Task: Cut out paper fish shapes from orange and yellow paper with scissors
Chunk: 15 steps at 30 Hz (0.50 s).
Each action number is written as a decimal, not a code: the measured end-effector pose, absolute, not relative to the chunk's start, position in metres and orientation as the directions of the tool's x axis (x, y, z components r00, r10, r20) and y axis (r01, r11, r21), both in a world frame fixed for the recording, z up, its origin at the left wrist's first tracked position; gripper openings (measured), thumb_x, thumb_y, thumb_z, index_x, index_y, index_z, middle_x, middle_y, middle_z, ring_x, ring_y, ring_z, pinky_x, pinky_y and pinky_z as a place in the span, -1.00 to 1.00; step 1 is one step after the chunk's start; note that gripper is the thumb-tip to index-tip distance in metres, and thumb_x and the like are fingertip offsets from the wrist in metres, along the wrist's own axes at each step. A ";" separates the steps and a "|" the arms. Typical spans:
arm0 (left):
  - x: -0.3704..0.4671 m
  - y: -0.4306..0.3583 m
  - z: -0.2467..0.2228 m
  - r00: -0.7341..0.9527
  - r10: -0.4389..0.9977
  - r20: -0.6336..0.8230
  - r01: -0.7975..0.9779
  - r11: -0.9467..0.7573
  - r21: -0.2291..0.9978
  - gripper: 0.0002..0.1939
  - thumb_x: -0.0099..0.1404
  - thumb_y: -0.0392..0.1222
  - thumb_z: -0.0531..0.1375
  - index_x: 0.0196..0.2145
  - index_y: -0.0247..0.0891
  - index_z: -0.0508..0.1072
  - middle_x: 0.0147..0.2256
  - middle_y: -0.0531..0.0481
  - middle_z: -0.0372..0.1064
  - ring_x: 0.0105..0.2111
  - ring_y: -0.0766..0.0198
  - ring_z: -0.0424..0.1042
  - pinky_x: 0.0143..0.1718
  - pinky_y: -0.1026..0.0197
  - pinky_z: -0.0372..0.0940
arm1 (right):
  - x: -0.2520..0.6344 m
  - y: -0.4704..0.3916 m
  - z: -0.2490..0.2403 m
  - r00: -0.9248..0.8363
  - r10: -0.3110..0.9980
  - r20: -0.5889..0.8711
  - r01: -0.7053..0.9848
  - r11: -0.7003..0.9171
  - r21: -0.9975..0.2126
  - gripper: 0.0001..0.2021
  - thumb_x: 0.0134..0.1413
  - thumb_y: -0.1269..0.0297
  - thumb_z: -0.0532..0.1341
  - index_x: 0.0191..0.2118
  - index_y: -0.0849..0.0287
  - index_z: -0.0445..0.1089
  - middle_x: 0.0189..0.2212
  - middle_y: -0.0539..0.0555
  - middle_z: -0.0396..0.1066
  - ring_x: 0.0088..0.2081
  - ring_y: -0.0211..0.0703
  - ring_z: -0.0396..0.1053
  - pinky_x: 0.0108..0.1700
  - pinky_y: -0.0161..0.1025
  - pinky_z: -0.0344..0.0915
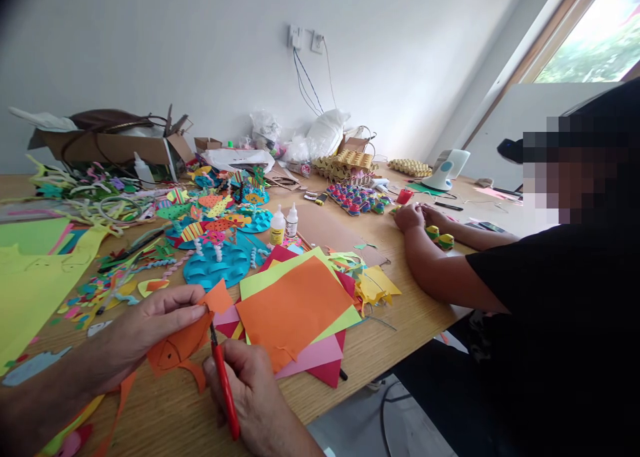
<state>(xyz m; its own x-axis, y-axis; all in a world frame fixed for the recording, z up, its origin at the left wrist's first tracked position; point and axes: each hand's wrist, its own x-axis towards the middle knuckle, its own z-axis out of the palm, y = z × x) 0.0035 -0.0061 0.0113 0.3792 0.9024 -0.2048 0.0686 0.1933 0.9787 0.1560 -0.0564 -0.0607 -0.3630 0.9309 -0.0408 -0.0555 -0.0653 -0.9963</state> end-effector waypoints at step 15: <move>0.005 -0.008 0.018 0.417 0.872 -0.256 0.101 0.235 0.967 -0.79 0.02 -0.03 0.25 -0.52 -0.23 0.40 -0.56 0.12 0.32 -0.53 0.29 0.26 -0.52 0.29 0.18 | 0.156 -0.058 -0.054 -0.389 0.920 -0.043 -0.031 -0.059 -0.998 -0.54 0.12 -0.11 0.04 -0.56 0.19 0.14 -0.71 -0.12 0.09 -0.70 -0.43 0.06 -0.68 -0.48 0.02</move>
